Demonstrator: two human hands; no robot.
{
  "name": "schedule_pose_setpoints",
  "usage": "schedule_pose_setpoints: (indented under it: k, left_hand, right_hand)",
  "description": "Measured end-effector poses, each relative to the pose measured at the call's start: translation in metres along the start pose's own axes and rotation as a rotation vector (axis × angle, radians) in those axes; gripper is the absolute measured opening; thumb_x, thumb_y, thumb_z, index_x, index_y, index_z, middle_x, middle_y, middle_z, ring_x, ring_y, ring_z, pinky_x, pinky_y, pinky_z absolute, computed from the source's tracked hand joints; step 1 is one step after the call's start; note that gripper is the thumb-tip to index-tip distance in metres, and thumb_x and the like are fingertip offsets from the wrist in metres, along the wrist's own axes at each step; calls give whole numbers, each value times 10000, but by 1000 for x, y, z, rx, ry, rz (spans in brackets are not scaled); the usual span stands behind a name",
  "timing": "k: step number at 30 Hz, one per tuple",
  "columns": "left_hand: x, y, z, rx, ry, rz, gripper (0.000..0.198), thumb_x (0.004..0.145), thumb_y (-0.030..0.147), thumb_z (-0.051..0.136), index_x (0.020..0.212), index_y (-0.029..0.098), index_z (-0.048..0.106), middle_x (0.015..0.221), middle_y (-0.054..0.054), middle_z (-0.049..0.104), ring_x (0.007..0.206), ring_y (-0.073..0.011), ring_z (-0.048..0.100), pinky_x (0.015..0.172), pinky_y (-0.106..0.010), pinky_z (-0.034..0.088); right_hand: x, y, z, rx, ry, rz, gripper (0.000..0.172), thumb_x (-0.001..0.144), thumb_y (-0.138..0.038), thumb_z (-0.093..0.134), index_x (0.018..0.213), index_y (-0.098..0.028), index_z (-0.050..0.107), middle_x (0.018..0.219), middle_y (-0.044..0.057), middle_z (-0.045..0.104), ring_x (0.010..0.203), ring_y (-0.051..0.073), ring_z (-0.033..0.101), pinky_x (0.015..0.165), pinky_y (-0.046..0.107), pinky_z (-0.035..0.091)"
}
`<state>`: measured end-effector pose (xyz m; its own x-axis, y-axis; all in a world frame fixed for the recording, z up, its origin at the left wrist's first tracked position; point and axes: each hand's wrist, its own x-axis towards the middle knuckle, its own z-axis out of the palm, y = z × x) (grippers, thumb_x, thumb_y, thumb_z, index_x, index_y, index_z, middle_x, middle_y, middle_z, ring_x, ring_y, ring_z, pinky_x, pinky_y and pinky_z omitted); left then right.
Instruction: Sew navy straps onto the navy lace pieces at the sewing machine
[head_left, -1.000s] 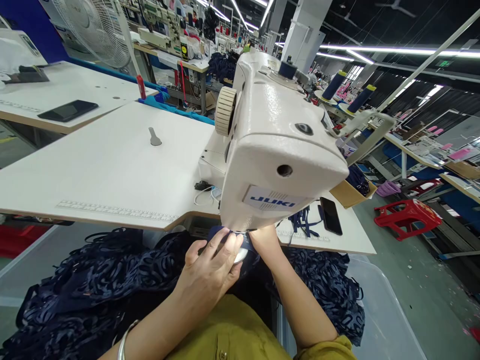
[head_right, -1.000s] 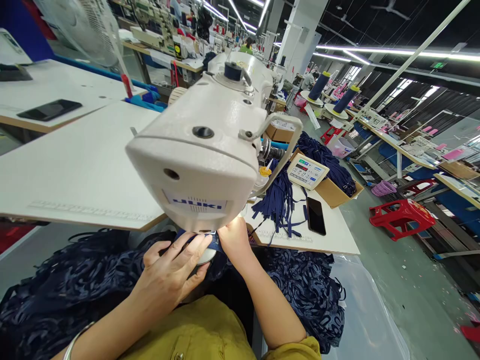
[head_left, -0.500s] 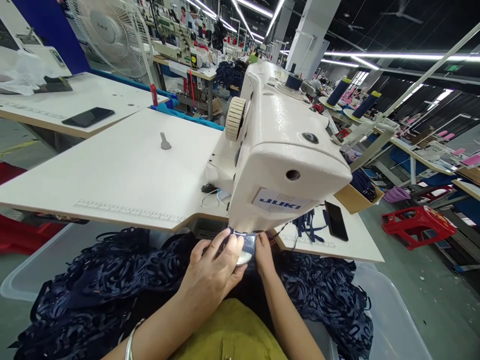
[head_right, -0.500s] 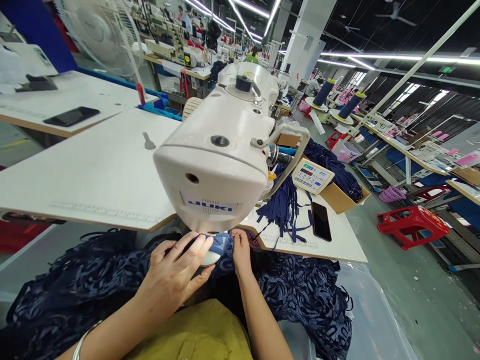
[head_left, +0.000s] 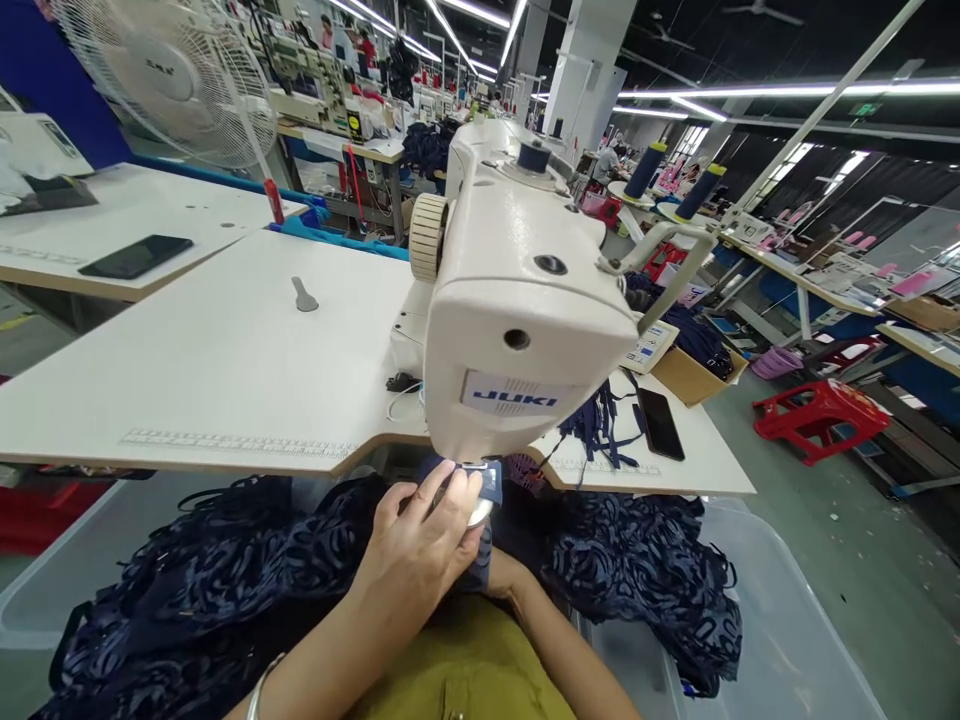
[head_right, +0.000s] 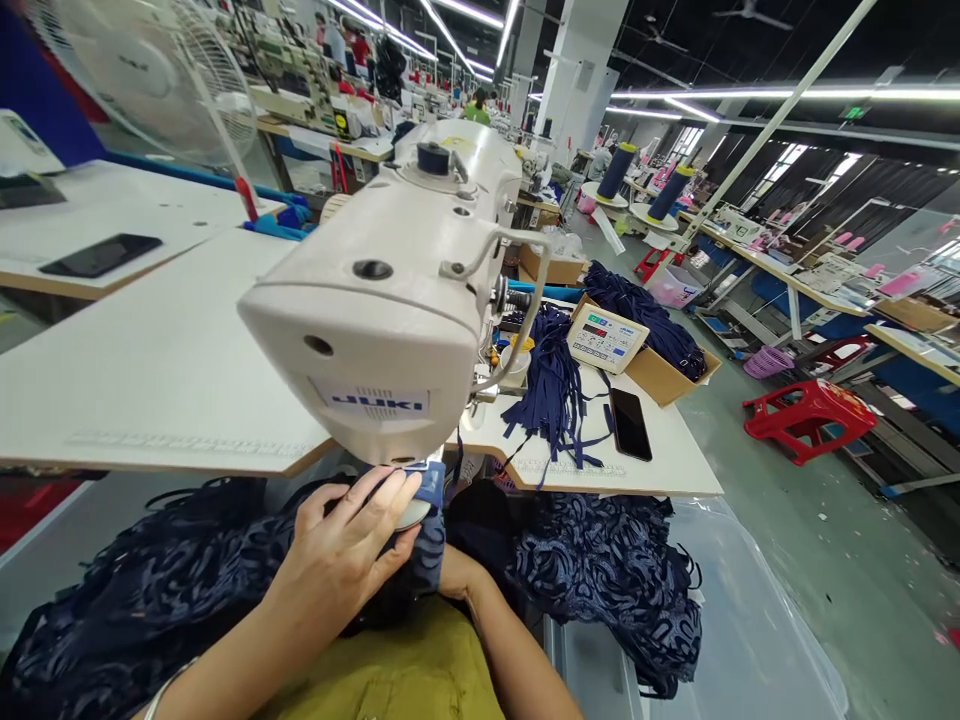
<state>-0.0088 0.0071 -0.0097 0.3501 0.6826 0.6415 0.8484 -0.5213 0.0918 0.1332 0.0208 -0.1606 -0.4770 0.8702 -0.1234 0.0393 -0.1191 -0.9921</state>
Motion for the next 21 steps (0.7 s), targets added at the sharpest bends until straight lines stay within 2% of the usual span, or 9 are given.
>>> schedule_pose_setpoints:
  k: [4,7,9,12,14,15,18,20,21]
  left_hand:
    - [3,-2,-4,-7,-1,33,306,937,257,495,1222,167,558,1190,-65,660,1118,-233,577,894,-388,324]
    - [-2,-6,-11,-126,-16,126,234,934,179,471,1138,171,585,1076,-48,686,1052,-202,578,901,-361,335]
    - [-11,-9,-15,-309,-128,223,174,904,123,465,984,187,605,925,-18,680,915,-164,580,849,-317,374]
    - [-30,-16,-13,-522,-464,203,127,802,94,522,749,209,534,736,27,602,698,-128,531,670,-258,410]
    - [-41,-21,-8,-512,-615,96,120,777,96,528,766,216,525,760,29,603,679,-128,545,623,-250,423]
    - [-45,-22,-4,-472,-615,51,117,786,118,534,849,216,546,837,12,627,734,-141,576,655,-257,448]
    - [-46,-19,3,-358,-474,40,382,820,288,589,1175,184,495,1127,-83,617,991,-223,589,836,-334,477]
    - [-41,-13,5,-267,-383,84,451,828,356,596,1218,163,476,1140,-116,615,1017,-266,580,869,-394,468]
    - [-38,-11,6,-225,-363,109,378,848,329,568,1181,162,500,1082,-111,636,963,-263,596,839,-399,475]
  right_hand:
    - [-30,11,-31,242,55,35,708,551,-535,820,1161,-228,633,1165,93,665,1099,264,604,1029,445,389]
    - [-65,1,-73,448,247,89,613,524,-570,821,988,-190,696,971,107,725,972,277,657,952,449,451]
    - [-91,-18,-101,457,411,138,496,581,-592,780,855,-183,714,831,100,733,873,275,676,864,433,497]
    - [-118,-55,-126,398,566,146,425,641,-596,739,740,-185,701,690,62,706,702,234,660,711,364,520]
    - [-120,-78,-125,279,502,169,423,664,-583,728,664,-163,675,622,44,670,600,197,611,606,311,488]
    - [-115,-88,-119,219,438,186,430,682,-574,719,636,-151,659,604,38,651,577,179,583,574,289,461]
    - [-87,-105,-87,159,332,181,411,709,-527,721,639,-131,634,611,17,611,617,150,538,596,254,418]
    - [-66,-109,-60,182,314,173,452,763,-582,639,682,-138,612,628,4,583,613,133,503,602,249,401]
    - [-57,-109,-47,216,322,172,476,769,-613,611,680,-146,584,624,-1,564,602,127,487,600,249,398]
